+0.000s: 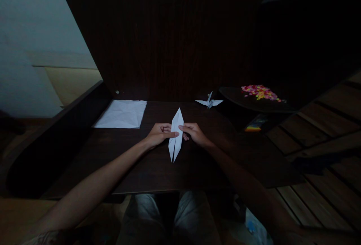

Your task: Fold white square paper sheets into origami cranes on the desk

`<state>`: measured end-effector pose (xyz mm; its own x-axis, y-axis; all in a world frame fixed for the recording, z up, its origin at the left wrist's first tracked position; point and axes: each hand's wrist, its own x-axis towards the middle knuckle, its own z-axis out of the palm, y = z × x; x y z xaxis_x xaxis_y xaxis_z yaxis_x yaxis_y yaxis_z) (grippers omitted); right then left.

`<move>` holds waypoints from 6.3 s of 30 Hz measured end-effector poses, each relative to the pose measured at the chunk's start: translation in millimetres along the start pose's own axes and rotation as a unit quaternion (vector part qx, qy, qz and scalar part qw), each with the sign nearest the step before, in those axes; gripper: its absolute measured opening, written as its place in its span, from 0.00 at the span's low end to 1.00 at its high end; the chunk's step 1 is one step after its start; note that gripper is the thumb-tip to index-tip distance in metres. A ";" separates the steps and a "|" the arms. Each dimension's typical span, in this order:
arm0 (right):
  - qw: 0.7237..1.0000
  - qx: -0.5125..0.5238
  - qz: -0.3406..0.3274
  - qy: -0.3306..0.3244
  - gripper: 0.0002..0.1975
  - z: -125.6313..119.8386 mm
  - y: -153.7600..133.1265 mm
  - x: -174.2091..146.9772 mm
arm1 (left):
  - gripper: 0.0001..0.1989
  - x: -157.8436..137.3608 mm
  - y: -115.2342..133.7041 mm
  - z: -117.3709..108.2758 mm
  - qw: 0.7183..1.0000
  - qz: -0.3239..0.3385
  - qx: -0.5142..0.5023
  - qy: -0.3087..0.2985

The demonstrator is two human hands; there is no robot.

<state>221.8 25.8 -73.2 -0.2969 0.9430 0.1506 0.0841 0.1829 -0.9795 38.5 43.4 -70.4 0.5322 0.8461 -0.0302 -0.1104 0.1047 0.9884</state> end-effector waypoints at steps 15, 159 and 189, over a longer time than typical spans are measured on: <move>1.000 0.011 0.007 0.004 0.24 0.6 0.3 0.3 | 0.17 -2.1 4.0 2.3 1.000 0.012 -0.005 0.014; 0.997 0.033 -0.072 -0.013 0.17 3.0 -6.1 -4.0 | 0.15 -6.9 8.2 5.1 0.980 0.113 0.164 -0.021; 0.995 0.093 -0.024 -0.016 0.14 4.0 -6.5 -2.6 | 0.12 0.4 4.0 0.6 0.992 0.079 0.088 0.042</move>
<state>218.2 21.0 -67.8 -0.3275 0.9242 0.1965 -0.1070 0.1704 -0.9796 38.7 43.8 -66.4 0.4474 0.8860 0.1217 -0.0353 -0.1184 0.9923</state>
